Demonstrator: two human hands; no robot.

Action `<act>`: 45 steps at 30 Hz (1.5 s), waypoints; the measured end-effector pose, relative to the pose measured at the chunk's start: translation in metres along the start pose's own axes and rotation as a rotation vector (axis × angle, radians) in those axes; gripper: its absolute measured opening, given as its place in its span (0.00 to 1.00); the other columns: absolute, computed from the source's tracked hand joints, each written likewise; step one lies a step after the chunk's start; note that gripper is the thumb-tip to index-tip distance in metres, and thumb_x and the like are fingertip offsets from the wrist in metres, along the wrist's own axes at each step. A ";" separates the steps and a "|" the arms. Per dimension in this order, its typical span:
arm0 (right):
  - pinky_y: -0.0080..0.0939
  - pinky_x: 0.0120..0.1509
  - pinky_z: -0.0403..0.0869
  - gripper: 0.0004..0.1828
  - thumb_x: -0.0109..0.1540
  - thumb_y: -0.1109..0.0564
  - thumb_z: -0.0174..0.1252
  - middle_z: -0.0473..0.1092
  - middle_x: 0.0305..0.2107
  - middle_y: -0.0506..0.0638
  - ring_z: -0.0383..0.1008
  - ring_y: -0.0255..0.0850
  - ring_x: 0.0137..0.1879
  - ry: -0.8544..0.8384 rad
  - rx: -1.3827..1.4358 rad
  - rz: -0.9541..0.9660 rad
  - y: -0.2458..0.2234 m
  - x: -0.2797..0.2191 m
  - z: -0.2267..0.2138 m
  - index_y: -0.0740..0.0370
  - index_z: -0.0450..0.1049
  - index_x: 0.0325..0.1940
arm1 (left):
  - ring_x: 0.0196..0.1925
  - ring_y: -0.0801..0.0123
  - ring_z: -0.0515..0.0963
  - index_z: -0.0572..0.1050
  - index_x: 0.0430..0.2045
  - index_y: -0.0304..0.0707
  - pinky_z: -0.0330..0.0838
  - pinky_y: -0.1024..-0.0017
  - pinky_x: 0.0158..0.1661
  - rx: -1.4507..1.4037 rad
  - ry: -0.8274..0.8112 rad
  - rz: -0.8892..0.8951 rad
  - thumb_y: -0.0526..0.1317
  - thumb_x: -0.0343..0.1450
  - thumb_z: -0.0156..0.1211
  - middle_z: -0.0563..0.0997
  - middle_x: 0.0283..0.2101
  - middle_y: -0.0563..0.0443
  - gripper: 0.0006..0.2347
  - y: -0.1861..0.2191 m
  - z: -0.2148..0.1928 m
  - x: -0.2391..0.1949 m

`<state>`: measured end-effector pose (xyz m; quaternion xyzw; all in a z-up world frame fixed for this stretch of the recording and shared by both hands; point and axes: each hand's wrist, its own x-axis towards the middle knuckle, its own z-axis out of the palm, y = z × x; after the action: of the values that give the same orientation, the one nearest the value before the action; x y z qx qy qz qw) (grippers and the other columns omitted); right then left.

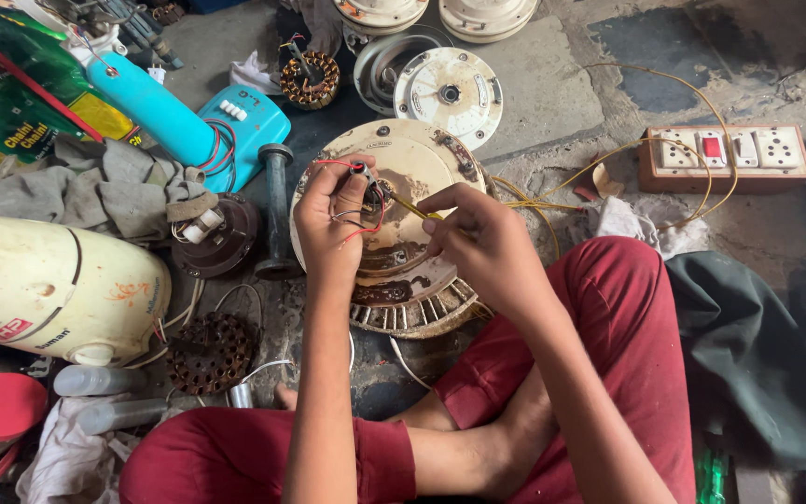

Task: The person sits on the floor and uses a screwdriver to remove screws from a ceiling fan housing, then manipulates wires and a capacitor. The person handles the fan housing, wires, and a capacitor while working in a cluttered workshop.

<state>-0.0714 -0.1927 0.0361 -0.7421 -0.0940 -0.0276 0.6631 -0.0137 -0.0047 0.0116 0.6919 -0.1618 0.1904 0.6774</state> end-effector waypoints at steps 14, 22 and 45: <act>0.33 0.27 0.63 0.11 0.63 0.59 0.59 0.73 0.19 0.45 0.64 0.28 0.24 -0.056 -0.081 0.062 -0.016 0.017 0.001 0.62 0.77 0.49 | 0.50 0.75 0.79 0.79 0.47 0.31 0.74 0.76 0.53 0.047 -0.007 0.013 0.40 0.80 0.58 0.82 0.47 0.52 0.10 0.001 0.000 0.002; 0.34 0.31 0.70 0.10 0.65 0.59 0.58 0.73 0.22 0.47 0.73 0.27 0.28 0.035 -0.041 0.040 -0.013 0.014 0.020 0.61 0.71 0.50 | 0.50 0.76 0.81 0.75 0.53 0.34 0.76 0.76 0.48 -0.021 -0.178 -0.107 0.44 0.80 0.50 0.84 0.48 0.52 0.14 0.012 -0.003 0.008; 0.38 0.33 0.68 0.14 0.69 0.61 0.51 0.72 0.32 0.54 0.69 0.36 0.33 0.421 0.373 0.081 -0.001 -0.009 0.112 0.61 0.60 0.58 | 0.42 0.76 0.81 0.79 0.41 0.29 0.77 0.77 0.43 -0.036 0.050 -0.002 0.34 0.73 0.67 0.80 0.43 0.51 0.07 -0.004 -0.001 0.004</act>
<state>-0.0898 -0.0826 0.0222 -0.5884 0.0721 -0.1366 0.7937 -0.0080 -0.0038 0.0103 0.6747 -0.1474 0.2039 0.6939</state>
